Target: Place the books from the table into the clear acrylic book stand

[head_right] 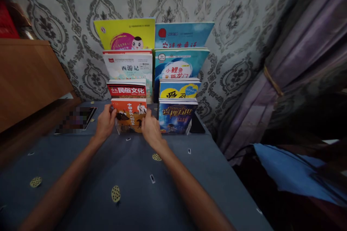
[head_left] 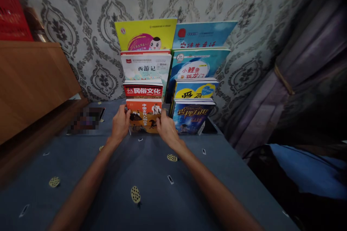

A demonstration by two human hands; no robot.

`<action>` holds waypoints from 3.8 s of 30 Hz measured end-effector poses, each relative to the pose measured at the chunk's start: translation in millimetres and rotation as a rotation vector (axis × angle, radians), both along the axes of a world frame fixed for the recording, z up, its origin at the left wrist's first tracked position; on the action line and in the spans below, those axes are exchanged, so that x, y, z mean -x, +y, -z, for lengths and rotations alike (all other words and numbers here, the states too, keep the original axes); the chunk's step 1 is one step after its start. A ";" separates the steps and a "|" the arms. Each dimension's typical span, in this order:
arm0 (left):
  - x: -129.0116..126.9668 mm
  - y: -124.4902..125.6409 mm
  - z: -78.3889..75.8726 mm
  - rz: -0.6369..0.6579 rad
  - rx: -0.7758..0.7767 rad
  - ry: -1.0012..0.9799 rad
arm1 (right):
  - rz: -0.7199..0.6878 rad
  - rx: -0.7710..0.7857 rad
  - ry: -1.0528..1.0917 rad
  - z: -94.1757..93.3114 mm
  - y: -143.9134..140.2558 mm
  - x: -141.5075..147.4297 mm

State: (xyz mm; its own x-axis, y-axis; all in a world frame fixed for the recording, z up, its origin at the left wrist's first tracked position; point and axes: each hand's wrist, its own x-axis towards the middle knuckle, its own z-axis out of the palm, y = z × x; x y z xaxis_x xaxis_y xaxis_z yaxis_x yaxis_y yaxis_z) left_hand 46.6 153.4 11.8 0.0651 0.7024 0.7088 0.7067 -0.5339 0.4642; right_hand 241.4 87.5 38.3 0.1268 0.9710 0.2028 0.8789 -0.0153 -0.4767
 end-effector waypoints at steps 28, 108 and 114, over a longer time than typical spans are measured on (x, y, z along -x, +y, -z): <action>3.1 -3.7 -3.9 -0.040 0.012 0.082 | -0.046 -0.098 0.008 9.9 8.2 -12.6; 88.8 26.1 25.2 -0.611 0.361 0.393 | -0.155 -0.624 0.231 -48.3 -31.9 -40.1; 139.9 28.2 56.2 -0.738 0.577 0.394 | -0.247 -0.628 0.290 -58.0 -43.8 -31.5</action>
